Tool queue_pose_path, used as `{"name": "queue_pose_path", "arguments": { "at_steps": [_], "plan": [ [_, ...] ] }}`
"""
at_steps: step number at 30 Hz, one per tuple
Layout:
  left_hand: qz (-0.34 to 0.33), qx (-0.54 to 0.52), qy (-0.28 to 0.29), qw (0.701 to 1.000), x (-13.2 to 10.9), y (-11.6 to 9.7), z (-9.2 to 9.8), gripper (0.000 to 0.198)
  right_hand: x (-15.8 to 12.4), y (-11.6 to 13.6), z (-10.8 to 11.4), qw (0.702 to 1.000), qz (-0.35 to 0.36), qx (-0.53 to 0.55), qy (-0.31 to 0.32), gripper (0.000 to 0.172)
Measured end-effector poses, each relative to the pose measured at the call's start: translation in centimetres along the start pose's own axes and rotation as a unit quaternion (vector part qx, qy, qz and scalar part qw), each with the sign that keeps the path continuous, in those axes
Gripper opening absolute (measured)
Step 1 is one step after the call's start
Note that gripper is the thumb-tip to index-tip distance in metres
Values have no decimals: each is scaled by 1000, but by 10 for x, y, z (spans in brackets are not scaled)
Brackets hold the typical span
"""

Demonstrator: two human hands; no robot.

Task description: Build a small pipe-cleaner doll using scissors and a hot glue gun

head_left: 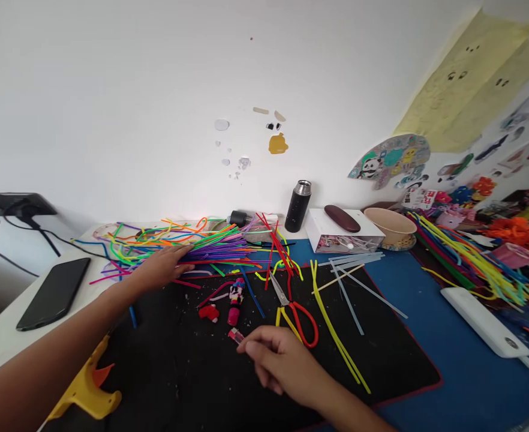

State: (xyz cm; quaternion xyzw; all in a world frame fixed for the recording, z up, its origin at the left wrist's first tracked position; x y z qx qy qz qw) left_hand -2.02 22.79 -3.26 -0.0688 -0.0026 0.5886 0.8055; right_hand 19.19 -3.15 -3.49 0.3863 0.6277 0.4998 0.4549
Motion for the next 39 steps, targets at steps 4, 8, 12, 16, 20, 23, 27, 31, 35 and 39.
{"name": "queue_pose_path", "arguments": {
  "at_steps": [4,8,12,16,20,23,27,31,35,39],
  "plan": [
    [3,-33,5,999,4,7,-1,78,-20,18,82,969,37,-211,-126,40],
    [-3,-36,9,999,8,8,-5,82,-49,34,148,885,17,-419,-204,35],
    [-24,-53,-5,998,10,7,3,81,-65,29,181,817,-63,-531,-216,31],
    [-31,-58,-136,989,-3,-3,46,74,-61,18,185,786,-97,-576,-202,20],
    [-75,-85,-190,975,-35,-46,81,56,-53,14,184,790,-77,-573,-204,15],
    [-117,-153,-195,962,-63,-89,102,50,-52,12,185,809,-54,-543,-220,19],
    [-140,-283,-109,943,-89,-142,108,44,-54,13,181,860,3,-448,-244,25],
    [-113,-403,117,901,-99,-195,72,47,-49,18,161,941,72,-211,-254,41],
    [-105,-505,303,802,-105,-251,37,50,-34,27,126,971,89,-64,-214,53],
    [-81,-605,337,717,-96,-276,33,53,-22,31,100,978,100,-15,-181,54]
  ]
}}
Point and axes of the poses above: each hand's wrist, its own x-axis towards the middle knuckle, its own z-axis out of the back of the hand, y = z × x, the point moved 10 cm from there along x, towards the middle knuckle, and after that the axes turned 13 degrees about z, right-handed, at the moved point
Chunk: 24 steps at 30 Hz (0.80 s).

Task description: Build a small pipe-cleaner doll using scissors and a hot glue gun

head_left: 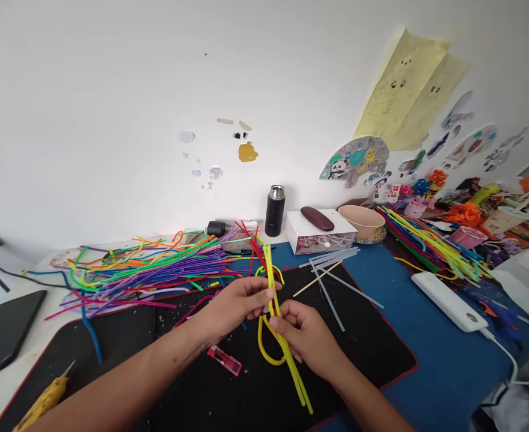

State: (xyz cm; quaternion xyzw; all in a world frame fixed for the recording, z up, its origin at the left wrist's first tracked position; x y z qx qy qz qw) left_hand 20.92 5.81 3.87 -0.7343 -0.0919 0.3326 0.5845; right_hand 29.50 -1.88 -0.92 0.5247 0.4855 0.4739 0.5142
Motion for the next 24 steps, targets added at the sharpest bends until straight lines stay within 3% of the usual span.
{"name": "queue_pose_path", "arguments": {
  "at_steps": [7,15,24],
  "plan": [
    [16,-47,-19,999,-4,1,13,47,-2,-9,-12,999,-10,32,20,58],
    [39,-100,-64,992,-16,12,33,45,-3,1,-37,994,23,-32,102,50],
    [34,-93,-115,988,-27,12,61,44,-5,-9,-44,992,-28,-49,110,51]
  ]
}}
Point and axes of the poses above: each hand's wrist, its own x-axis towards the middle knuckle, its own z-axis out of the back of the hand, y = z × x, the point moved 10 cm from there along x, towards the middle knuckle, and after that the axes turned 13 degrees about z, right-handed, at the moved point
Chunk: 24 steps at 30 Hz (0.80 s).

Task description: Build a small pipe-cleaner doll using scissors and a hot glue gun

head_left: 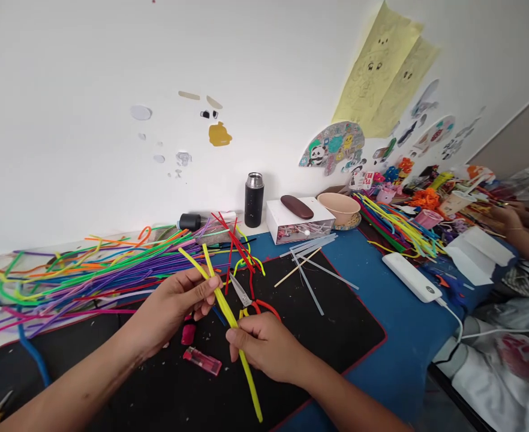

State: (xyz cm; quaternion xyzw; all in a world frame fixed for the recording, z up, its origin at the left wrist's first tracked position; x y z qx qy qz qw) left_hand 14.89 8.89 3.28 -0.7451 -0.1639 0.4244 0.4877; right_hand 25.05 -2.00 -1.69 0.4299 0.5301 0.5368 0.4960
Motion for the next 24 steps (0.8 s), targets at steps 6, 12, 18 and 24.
{"name": "queue_pose_path", "arguments": {
  "at_steps": [6,12,18,24],
  "plan": [
    [-8,-27,-36,999,1,-8,23,40,2,-2,-7,999,-3,41,2,58],
    [-62,-92,-58,992,-9,-33,34,43,-1,-3,-2,999,-8,33,1,57],
    [-78,-112,-81,987,-13,-47,43,42,-7,3,27,997,16,65,-35,64],
    [-48,-124,-58,989,-17,-46,36,43,-52,6,157,896,121,236,-355,57]
  ]
}}
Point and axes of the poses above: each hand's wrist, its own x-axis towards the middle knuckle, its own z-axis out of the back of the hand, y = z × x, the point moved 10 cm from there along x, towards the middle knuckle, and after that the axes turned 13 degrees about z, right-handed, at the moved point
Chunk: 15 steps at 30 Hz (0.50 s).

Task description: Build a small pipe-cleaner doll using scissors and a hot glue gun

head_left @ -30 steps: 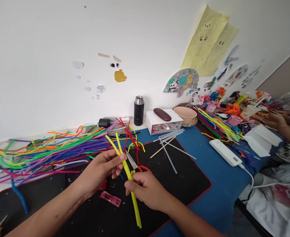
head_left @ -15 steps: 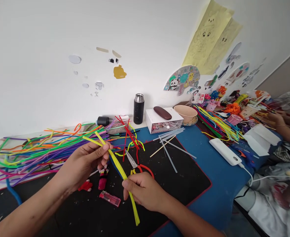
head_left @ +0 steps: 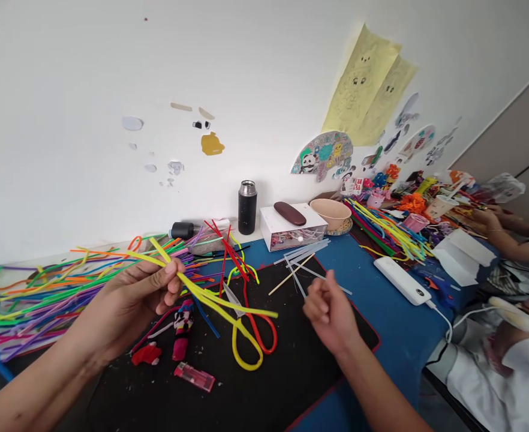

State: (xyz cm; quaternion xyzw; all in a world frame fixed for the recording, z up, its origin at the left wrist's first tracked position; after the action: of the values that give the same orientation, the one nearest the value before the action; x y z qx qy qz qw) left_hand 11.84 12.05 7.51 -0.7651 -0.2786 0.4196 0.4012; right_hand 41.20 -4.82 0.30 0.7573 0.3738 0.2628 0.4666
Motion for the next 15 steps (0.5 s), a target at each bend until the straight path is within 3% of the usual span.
{"name": "queue_pose_path", "arguments": {
  "at_steps": [2,4,7,10,15],
  "plan": [
    [33,2,9,999,-1,11,-6,44,2,12,22,998,36,24,-53,55],
    [67,8,35,997,-2,23,-16,44,-6,4,14,1000,5,17,-13,54],
    [99,20,88,991,-3,34,-32,43,-29,-28,-25,989,-81,-33,120,57],
    [109,4,112,988,-5,39,-38,42,-37,-41,-61,976,-67,-73,193,58],
    [117,-8,103,988,-3,51,-31,41,-47,-59,-110,949,-76,-85,295,63]
  ]
}}
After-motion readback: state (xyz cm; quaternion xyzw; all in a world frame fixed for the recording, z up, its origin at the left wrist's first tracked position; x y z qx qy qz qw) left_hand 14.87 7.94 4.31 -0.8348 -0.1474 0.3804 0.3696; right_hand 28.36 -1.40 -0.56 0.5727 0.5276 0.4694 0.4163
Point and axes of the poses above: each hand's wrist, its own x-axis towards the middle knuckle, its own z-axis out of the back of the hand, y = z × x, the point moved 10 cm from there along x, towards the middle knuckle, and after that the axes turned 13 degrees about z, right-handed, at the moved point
